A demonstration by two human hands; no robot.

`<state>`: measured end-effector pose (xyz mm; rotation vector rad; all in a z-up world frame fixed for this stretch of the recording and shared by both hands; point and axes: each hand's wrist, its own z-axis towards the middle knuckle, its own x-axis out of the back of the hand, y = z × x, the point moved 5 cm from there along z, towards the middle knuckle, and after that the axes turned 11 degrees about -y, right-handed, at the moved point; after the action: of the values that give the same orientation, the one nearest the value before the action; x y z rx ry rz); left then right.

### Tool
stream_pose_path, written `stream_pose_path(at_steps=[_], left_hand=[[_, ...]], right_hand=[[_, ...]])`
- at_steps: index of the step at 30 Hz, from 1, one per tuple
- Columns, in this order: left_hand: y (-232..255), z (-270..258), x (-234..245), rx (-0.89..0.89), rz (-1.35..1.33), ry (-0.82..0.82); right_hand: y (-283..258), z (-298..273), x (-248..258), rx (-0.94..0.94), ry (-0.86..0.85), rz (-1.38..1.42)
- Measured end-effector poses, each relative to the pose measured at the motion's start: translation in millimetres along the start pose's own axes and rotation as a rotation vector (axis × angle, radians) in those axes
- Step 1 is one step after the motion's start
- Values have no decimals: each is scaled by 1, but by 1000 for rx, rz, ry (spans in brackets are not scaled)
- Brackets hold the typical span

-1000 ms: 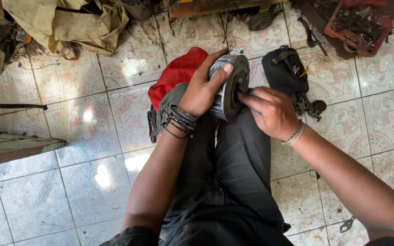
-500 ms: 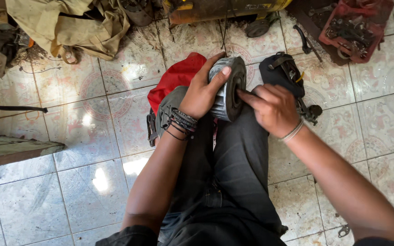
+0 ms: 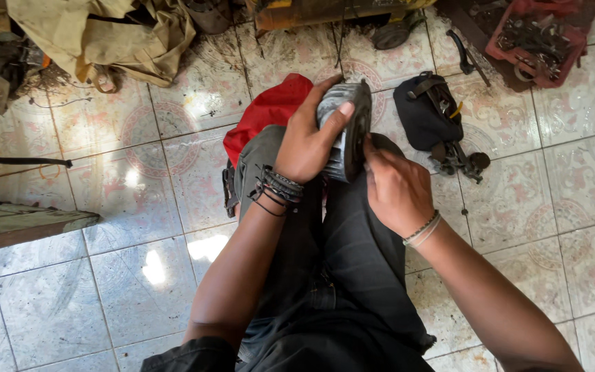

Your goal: The person sits on the floor and cleans a metallic mechanical part, likely a stator, using a small metal tool to scrape and remove debris from the grooves and central hub. The person rotates the part to access different areas and continues the cleaning process throughout the video.

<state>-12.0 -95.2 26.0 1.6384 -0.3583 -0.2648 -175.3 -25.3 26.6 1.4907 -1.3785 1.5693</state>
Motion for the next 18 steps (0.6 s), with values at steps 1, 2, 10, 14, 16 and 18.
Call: stream_pose_path(at_steps=[1,2,10,14,16,18], left_hand=[[-3,-1,-5,0,-8,-9],[-3,-1,-3,0,-5,-5],[-16,10,-3,-22,-60,-17],[-18,10,-6,-6,-72,-16],[-16,7,-4,-1,-68,-5],[-13,7,-1,5,-32,-21]], right_hand=[[2,-7,0,-11,-3,-4],[1,-7,1,16,0,32],[26,-4,30,111,257,310],[28,1,5,187,315,-20],[24,-2,-2,219,333,-233],[24,-5,-4,239,217,-232]])
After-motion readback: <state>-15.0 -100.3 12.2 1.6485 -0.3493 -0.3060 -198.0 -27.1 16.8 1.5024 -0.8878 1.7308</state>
